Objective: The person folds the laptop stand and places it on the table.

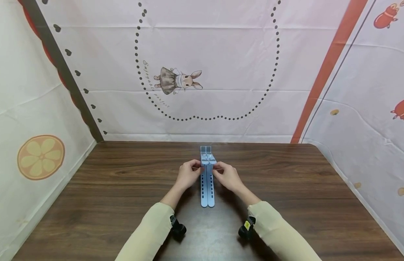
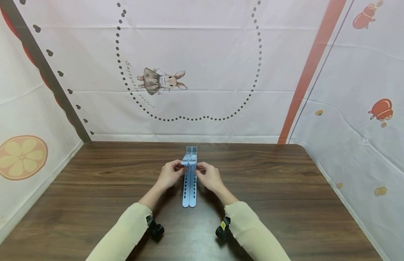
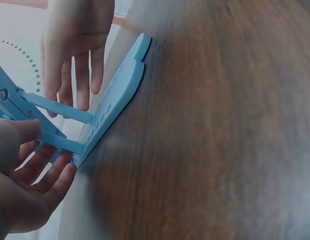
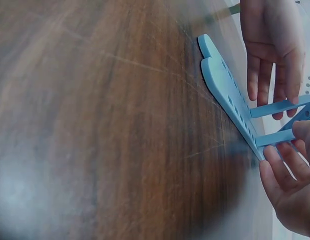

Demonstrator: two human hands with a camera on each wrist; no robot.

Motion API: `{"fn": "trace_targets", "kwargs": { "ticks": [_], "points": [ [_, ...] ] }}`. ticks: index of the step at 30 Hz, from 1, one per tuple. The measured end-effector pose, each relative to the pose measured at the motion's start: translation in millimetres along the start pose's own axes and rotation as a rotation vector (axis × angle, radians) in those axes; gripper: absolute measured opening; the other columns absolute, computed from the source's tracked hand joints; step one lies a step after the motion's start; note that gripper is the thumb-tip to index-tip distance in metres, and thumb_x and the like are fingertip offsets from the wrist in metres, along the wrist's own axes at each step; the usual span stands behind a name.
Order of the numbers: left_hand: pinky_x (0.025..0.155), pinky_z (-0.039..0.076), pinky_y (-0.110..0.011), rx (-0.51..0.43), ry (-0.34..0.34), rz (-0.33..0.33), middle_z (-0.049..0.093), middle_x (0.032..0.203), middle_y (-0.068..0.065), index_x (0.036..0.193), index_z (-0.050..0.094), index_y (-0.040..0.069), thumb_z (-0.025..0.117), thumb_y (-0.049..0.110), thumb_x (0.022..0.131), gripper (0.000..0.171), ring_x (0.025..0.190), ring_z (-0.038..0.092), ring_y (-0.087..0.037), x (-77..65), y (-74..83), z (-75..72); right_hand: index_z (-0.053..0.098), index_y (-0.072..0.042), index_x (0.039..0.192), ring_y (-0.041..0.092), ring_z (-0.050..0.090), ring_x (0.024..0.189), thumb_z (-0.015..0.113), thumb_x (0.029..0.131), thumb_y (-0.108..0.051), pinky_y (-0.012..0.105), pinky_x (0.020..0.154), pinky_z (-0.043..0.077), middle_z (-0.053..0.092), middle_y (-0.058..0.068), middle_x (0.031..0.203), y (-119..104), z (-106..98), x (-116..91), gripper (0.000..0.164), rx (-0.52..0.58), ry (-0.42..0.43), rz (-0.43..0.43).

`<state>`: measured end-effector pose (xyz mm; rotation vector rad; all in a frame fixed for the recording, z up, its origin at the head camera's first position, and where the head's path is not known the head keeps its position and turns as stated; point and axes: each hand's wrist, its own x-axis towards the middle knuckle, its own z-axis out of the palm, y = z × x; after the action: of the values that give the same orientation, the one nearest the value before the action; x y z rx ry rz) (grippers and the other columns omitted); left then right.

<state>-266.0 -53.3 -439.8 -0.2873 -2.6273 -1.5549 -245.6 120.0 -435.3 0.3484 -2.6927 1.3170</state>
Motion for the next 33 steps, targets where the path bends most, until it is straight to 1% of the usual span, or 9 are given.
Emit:
{"fn": "trace_targets", "kwargs": {
  "ticks": [6,11,13,16,20,25,30,33],
  "points": [
    [0.073,0.052,-0.031,0.024,0.008,0.005,0.068,0.09,-0.004,0.093,0.067,0.007,0.063,0.012,0.086,0.01,0.083,0.063,-0.017,0.7,-1.9,2.1,0.066,-0.004,0.1,0.024,0.064,0.093,0.061,0.087,-0.009,0.039,0.082,0.052,0.068,0.011,0.099,-2.8,3.3,4.1,0.015,-0.014,0.012,-0.01],
    [0.069,0.052,-0.028,0.033,0.02,0.016,0.067,0.087,-0.004,0.09,0.067,0.008,0.063,0.01,0.086,0.006,0.079,0.061,-0.015,0.5,-1.7,3.7,0.067,-0.007,0.096,0.022,0.064,0.089,0.059,0.087,-0.008,0.036,0.077,0.053,0.069,0.009,0.096,-1.8,5.0,5.8,0.011,-0.02,0.034,-0.014],
    [0.068,0.051,-0.028,0.033,0.027,0.021,0.067,0.086,-0.004,0.088,0.067,0.008,0.063,0.01,0.085,0.005,0.078,0.061,-0.015,0.3,-0.7,4.4,0.067,-0.007,0.093,0.02,0.064,0.085,0.058,0.087,-0.008,0.033,0.073,0.053,0.069,0.009,0.094,-1.5,5.0,6.2,0.01,-0.027,0.046,-0.014],
    [0.067,0.051,-0.027,0.036,0.038,0.03,0.067,0.084,-0.004,0.087,0.067,0.008,0.064,0.009,0.085,0.004,0.076,0.061,-0.014,0.0,-0.3,5.4,0.066,-0.007,0.091,0.016,0.062,0.073,0.057,0.088,-0.007,0.029,0.063,0.051,0.069,0.009,0.091,-1.7,4.4,6.4,0.009,-0.033,0.055,-0.025],
    [0.066,0.051,-0.027,0.031,0.051,0.031,0.067,0.084,-0.003,0.087,0.067,0.008,0.064,0.009,0.085,0.004,0.076,0.061,-0.014,-0.3,-0.1,6.0,0.066,-0.006,0.09,0.013,0.059,0.066,0.058,0.088,-0.006,0.025,0.058,0.048,0.068,0.009,0.088,-2.2,4.3,6.5,0.009,-0.032,0.066,-0.042],
    [0.068,0.052,-0.028,0.012,0.057,0.02,0.067,0.085,-0.003,0.089,0.067,0.006,0.063,0.008,0.085,0.006,0.079,0.061,-0.015,0.1,-0.2,6.5,0.067,-0.007,0.09,0.014,0.06,0.072,0.058,0.088,-0.007,0.027,0.062,0.049,0.068,0.006,0.087,-2.4,5.2,7.2,0.009,-0.034,0.084,-0.046],
    [0.069,0.052,-0.028,-0.001,0.07,0.016,0.068,0.085,-0.002,0.089,0.068,0.007,0.063,0.009,0.086,0.006,0.08,0.062,-0.015,0.9,0.0,6.8,0.067,-0.006,0.091,0.018,0.063,0.08,0.058,0.087,-0.007,0.033,0.069,0.052,0.069,0.006,0.088,-2.7,5.6,7.8,0.01,-0.033,0.099,-0.056],
    [0.067,0.052,-0.027,-0.006,0.074,0.02,0.068,0.084,-0.002,0.088,0.067,0.008,0.062,0.009,0.086,0.005,0.079,0.062,-0.015,0.9,-0.2,6.9,0.067,-0.005,0.092,0.02,0.064,0.083,0.058,0.087,-0.006,0.035,0.071,0.052,0.069,0.007,0.088,-3.1,5.8,7.9,0.01,-0.037,0.103,-0.067]
  ]
}}
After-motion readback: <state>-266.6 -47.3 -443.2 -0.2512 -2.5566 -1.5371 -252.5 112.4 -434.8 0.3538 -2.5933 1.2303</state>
